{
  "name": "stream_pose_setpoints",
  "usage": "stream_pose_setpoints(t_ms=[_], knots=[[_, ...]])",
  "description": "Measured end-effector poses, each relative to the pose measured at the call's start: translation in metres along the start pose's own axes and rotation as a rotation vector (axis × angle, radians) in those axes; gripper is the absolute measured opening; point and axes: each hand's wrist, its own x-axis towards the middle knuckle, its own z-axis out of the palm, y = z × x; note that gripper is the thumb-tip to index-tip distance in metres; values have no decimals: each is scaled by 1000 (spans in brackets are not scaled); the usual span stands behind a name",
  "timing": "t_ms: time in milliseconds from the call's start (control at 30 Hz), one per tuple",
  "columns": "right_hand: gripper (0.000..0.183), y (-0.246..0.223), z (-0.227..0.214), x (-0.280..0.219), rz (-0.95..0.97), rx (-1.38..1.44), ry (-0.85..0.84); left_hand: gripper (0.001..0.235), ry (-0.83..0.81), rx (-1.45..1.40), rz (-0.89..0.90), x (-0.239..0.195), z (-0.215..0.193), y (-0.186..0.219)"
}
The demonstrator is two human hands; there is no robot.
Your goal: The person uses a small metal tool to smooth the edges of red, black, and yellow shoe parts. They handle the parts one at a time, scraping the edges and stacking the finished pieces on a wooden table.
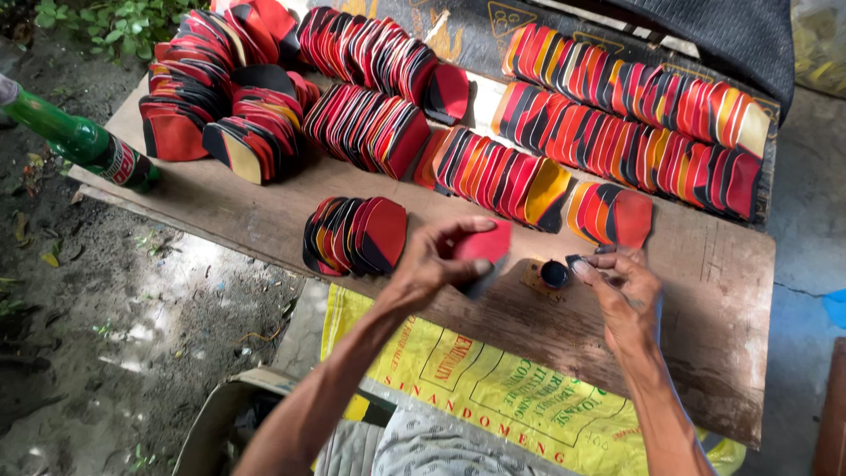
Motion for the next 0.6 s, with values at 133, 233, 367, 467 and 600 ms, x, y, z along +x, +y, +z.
stream_pose_setpoints(t_ms=[133,233,367,467,600], knots=[[16,-17,6,-13,291,556,-50,56,-132,-609,-118,15,37,-42],[16,-33,16,-19,359,618,-25,66,-214,-838,-93,17,56,-48],[15,-48,21,-18,299,608,-26,72,-298,-897,-90,17,68,-45],[13,-51,20,-13,250,604,-34,73,-342,-892,-104,19,69,-44],[12,-51,16,-11,245,586,-41,73,-378,-871,-117,18,69,-47]])
